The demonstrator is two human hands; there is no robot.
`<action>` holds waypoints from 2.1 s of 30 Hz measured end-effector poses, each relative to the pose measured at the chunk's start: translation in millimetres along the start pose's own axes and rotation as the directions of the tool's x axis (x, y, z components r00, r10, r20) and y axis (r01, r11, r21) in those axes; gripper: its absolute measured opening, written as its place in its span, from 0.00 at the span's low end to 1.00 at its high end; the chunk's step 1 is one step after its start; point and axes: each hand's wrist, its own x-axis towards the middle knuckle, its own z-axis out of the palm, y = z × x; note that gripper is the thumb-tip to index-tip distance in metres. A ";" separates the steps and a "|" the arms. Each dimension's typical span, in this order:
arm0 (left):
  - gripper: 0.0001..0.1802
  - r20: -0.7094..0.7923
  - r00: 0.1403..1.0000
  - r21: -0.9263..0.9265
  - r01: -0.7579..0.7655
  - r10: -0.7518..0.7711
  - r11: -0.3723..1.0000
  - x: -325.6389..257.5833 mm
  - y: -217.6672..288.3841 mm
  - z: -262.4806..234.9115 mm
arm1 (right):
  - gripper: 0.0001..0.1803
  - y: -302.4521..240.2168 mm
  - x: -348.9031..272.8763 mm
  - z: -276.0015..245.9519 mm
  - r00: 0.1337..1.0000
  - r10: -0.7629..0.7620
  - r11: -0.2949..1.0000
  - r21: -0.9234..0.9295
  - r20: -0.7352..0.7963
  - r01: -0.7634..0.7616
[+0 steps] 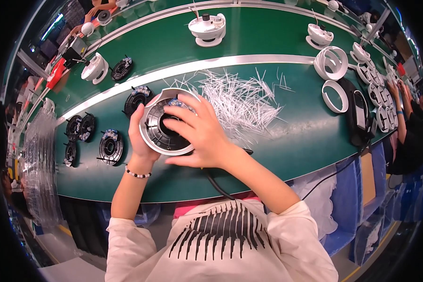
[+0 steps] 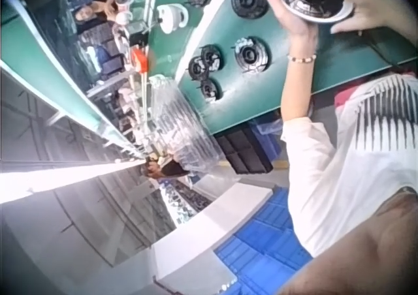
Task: Assemble components of security cameras on an industrial production line.
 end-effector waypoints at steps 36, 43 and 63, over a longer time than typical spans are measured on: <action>0.21 -0.292 0.956 0.678 0.193 0.019 0.709 288.2 11.1 -34.2 | 0.49 -32.0 -84.9 -61.0 0.652 0.477 0.866 -0.443 0.590 -0.233; 0.26 0.022 0.890 0.999 -0.005 0.455 -0.038 295.8 26.8 -16.8 | 0.40 -20.5 -89.8 -54.0 0.713 0.361 0.917 -0.369 0.602 -0.153; 0.22 -0.039 0.999 -0.088 0.018 -0.022 0.996 324.5 -160.6 109.9 | 0.23 -29.5 -130.4 -136.3 0.577 0.808 0.273 0.791 0.122 -0.548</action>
